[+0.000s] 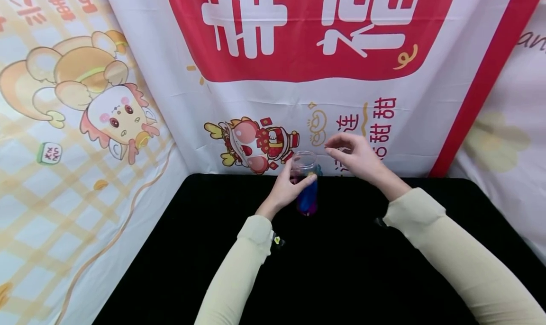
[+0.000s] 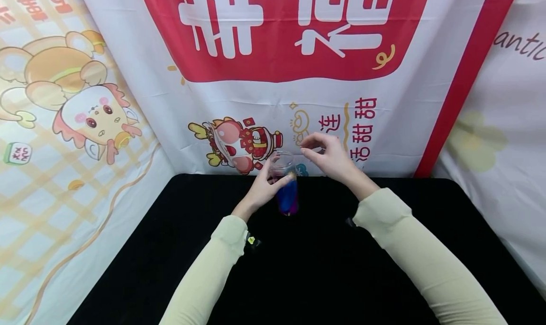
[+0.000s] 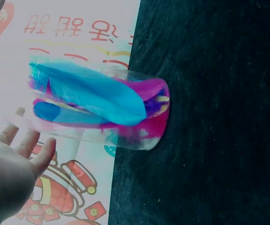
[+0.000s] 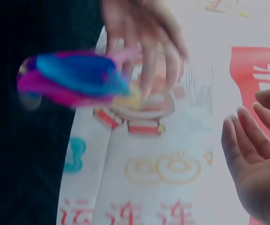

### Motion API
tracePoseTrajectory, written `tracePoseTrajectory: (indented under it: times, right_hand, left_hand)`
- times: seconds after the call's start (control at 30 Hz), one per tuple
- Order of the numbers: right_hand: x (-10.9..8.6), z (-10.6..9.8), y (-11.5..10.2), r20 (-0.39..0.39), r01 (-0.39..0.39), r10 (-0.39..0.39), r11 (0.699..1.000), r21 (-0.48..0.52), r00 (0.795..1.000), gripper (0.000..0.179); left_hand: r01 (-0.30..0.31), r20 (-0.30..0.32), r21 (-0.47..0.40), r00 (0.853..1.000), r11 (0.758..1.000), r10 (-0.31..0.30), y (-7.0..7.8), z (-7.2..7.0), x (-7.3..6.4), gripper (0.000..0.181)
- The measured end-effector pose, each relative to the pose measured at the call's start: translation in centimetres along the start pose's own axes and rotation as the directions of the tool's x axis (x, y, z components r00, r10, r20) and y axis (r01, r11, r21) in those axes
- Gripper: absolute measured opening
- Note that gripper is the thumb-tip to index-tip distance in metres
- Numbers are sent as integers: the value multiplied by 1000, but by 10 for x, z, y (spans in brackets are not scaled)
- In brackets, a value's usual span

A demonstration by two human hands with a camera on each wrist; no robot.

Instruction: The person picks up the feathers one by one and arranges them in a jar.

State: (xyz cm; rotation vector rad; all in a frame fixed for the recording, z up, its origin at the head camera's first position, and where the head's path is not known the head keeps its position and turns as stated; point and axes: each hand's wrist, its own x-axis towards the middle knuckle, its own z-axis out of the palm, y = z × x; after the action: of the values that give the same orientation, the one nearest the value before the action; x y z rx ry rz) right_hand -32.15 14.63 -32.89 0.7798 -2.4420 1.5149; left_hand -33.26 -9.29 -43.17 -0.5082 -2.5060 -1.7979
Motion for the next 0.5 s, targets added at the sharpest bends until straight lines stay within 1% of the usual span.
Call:
tracePoseTrajectory:
  times: [0.07,0.1,0.13,0.17,0.2,0.23,0.27,0.3,0.33,0.4,0.47,0.5]
  right_hand:
    - [-10,-8,8,-49,44,-49,995,-89,998,20]
    - [-16,-12,14,-67,74,-84,987,-145,994,20]
    - [-22,-15,21,-81,98,-118,972,-215,990,21]
    - [-29,-19,28,-88,117,-148,949,-292,985,24]
    - [-36,-22,36,-86,135,-179,919,-371,980,28]
    - [-41,-26,44,-72,154,-208,878,-453,975,34]
    - [-47,-30,52,-53,150,-207,841,-520,977,41]
    - [-53,-33,59,-30,135,-186,805,-578,982,48]
    - [-59,-37,66,-10,106,-143,775,-624,990,55]
    - [-69,-43,77,22,43,-38,725,-687,999,67]
    - [-76,-49,86,35,-29,78,692,-722,996,73]
    - [-79,-51,90,39,-56,122,682,-730,992,75]
  left_hand:
    - [-3,-13,8,1000,1000,3,-1,-3,-4,81]
    - [-7,-22,20,1000,1000,7,-2,-7,-6,83]
    - [-13,-33,43,999,999,14,-2,-11,-9,85]
    - [-26,-46,76,998,997,29,-3,-15,-13,85]
    - [-43,-61,123,997,992,51,-4,-21,-16,85]
    - [-55,-78,181,994,982,70,-6,-27,-20,85]
    - [-65,-95,249,991,966,91,-7,-34,-24,85]
    - [-74,-110,330,987,941,116,-8,-40,-28,84]
    - [-83,-120,413,982,907,145,-8,-47,-31,85]
    - [-95,-128,570,971,816,203,-10,-60,-38,84]
    - [-101,-118,683,962,723,247,-11,-71,-43,82]
    - [-104,-109,727,959,679,263,-12,-76,-45,81]
